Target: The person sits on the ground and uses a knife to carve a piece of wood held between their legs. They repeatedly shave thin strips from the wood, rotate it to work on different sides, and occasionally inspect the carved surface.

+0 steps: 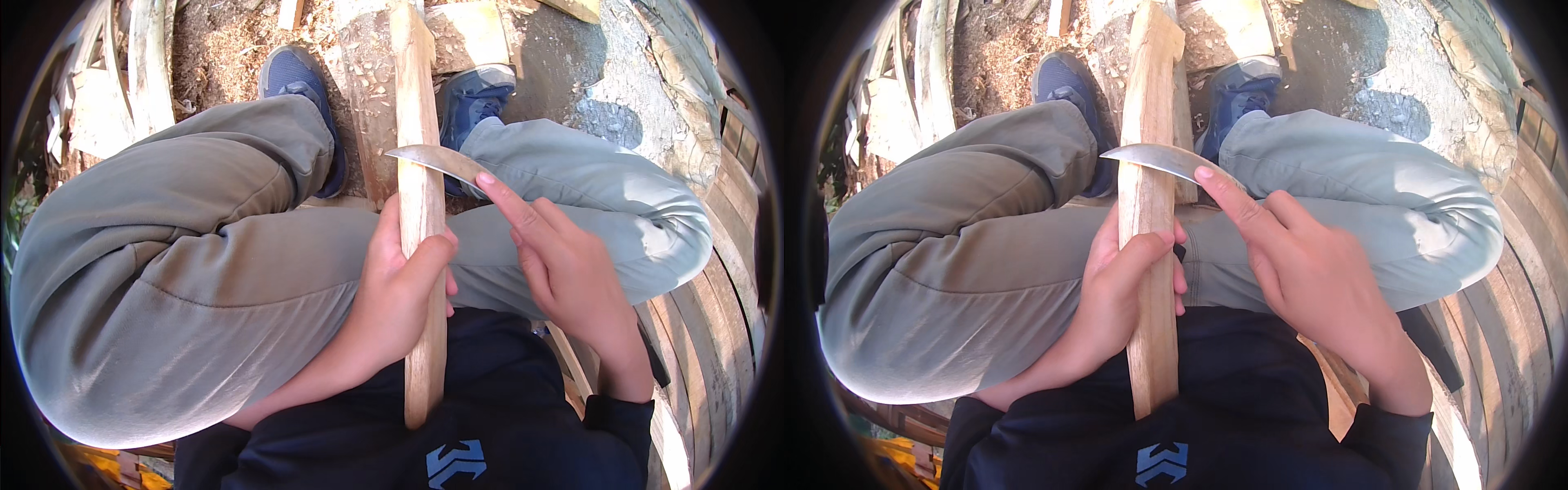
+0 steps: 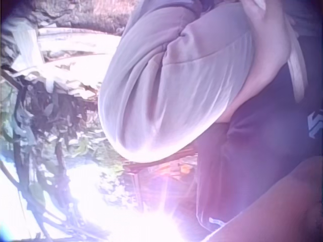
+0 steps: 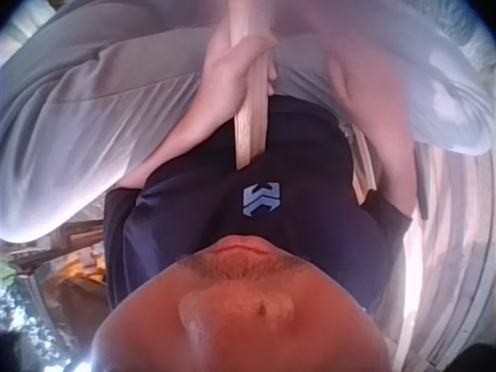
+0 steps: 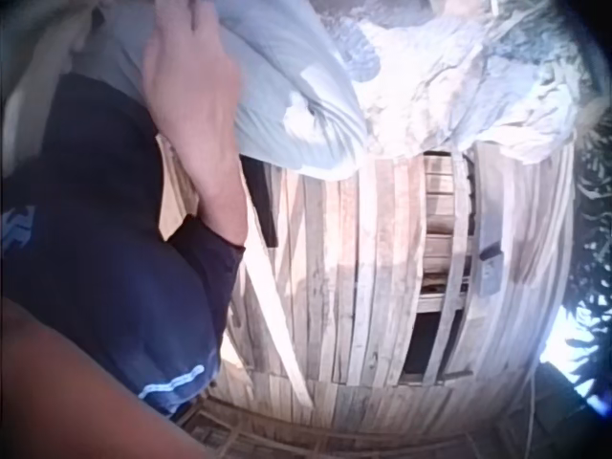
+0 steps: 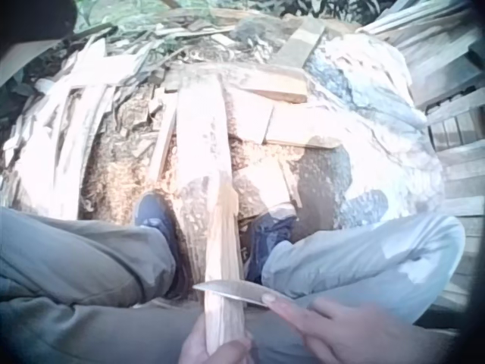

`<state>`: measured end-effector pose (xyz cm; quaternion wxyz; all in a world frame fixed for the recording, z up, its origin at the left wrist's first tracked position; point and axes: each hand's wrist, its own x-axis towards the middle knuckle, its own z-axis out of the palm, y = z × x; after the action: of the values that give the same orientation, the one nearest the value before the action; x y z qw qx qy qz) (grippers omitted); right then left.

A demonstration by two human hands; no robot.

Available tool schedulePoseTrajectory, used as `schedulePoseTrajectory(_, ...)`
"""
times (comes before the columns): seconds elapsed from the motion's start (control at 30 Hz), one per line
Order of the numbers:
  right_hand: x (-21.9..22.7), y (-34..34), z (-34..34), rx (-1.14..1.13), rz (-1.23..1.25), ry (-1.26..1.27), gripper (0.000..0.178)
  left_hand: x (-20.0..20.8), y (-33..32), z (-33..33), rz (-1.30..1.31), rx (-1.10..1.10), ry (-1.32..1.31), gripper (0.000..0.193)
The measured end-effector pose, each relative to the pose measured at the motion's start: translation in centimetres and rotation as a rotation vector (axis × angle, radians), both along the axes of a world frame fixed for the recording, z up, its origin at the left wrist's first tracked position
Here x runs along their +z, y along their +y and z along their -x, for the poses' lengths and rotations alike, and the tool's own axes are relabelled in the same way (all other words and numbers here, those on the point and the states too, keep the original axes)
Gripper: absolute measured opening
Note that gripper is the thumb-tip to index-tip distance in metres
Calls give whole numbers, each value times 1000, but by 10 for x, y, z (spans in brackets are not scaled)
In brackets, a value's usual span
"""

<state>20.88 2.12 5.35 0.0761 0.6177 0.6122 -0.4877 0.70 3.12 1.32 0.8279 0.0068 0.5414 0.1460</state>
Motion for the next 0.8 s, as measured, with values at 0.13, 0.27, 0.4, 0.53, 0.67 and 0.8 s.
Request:
schedulePoseTrajectory(0.13, -6, 4, 3, -38, 29, 47, 73, 2, 1, 0, -7, -6, 11, 39)
schedulePoseTrajectory(0.27, -14, 4, 3, -75, -23, 62, 69, 1, 1, 1, -40, -88, 39, 39)
schedulePoseTrajectory(0.4, -14, 4, 0, 27, -58, -40, 68, 0, 0, 0, -44, -82, 45, 37)
schedulePoseTrajectory(0.53, -5, 3, 10, 174, -115, -205, 74, -1, -2, 1, -56, -79, 33, 35)
schedulePoseTrajectory(0.67, 5, 0, 24, 231, -162, -313, 79, -1, -2, -1, -65, -80, 19, 34)
schedulePoseTrajectory(0.8, 7, 1, 33, 308, -228, -418, 77, 2, 2, 0, -59, -89, 28, 34)
